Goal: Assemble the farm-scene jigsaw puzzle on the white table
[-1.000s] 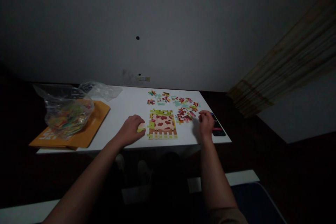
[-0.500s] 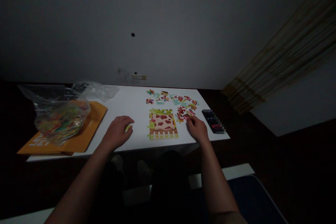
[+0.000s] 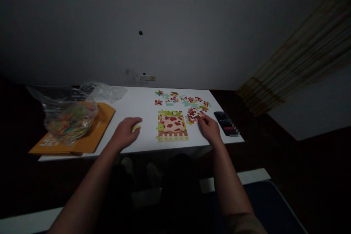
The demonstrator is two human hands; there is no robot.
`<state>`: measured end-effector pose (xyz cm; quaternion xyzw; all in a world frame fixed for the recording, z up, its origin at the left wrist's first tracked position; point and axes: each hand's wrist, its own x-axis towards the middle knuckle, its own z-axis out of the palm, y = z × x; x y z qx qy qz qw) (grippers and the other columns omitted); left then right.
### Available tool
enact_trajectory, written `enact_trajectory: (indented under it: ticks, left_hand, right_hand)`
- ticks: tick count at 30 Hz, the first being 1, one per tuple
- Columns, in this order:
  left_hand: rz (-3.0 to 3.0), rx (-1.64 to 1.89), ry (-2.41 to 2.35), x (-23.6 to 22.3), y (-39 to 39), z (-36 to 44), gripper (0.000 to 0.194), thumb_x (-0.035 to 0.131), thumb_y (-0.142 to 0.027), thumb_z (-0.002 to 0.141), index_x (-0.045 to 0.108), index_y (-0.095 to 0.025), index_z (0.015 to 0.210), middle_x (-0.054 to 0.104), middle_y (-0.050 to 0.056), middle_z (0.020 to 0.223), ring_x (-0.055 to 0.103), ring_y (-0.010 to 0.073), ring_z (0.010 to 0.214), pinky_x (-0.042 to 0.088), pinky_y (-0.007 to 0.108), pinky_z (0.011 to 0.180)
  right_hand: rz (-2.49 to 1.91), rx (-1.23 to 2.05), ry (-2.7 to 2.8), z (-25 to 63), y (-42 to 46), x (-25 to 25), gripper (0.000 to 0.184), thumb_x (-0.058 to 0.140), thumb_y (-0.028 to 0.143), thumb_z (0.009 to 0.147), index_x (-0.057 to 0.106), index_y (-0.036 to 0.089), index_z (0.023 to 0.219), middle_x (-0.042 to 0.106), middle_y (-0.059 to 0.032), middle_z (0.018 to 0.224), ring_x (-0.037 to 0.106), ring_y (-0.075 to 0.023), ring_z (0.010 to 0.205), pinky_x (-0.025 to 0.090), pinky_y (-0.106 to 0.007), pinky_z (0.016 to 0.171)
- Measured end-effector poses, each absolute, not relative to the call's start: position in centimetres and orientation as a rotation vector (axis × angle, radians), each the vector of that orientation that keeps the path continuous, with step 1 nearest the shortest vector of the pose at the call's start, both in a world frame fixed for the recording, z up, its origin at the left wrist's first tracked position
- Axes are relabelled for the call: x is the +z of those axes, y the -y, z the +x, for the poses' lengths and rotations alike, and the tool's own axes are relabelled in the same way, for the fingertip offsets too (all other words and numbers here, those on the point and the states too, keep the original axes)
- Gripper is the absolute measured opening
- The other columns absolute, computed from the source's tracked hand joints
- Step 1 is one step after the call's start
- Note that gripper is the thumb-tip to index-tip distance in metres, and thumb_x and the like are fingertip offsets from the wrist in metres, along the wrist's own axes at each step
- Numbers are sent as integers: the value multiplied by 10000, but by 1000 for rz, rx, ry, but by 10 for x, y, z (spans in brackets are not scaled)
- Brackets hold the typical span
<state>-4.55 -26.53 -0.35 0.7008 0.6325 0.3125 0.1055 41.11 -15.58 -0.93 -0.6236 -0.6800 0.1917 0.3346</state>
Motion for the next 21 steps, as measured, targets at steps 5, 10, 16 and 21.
enact_trajectory:
  ticks: [5,10,16,21]
  left_hand:
    - [2043,934,-1882,-1,266,-45,467,630,-381,898,761,-210,1313,792,146,1337,719,346,1280,563,575,1174]
    - [2092,986,-1916,-4,266,-47,476,656,-423,885,752,-219,1304,780,141,1360,691,358,1327,544,571,1209]
    - [2147,909,-2044,-11,264,-48,519,661,-450,889,756,-200,1334,764,163,1405,665,393,1367,526,596,1229]
    - [2155,858,-2069,-8,267,-46,468,637,-483,924,805,-208,1264,753,169,1437,660,398,1381,519,589,1237]
  right_hand:
    - [-1647,502,1773,409,154,-8,346,577,557,991,761,268,945,784,-46,874,683,-268,840,447,-357,773]
    - [-1530,551,1735,410,153,-11,376,593,584,982,784,264,929,790,-64,859,681,-285,826,455,-374,753]
    - [-1334,656,1465,416,146,-19,407,683,606,922,796,219,872,712,-43,754,612,-255,754,447,-374,716]
    - [-1285,650,1393,417,147,-17,416,719,609,892,794,202,851,707,-38,782,598,-246,793,460,-378,774]
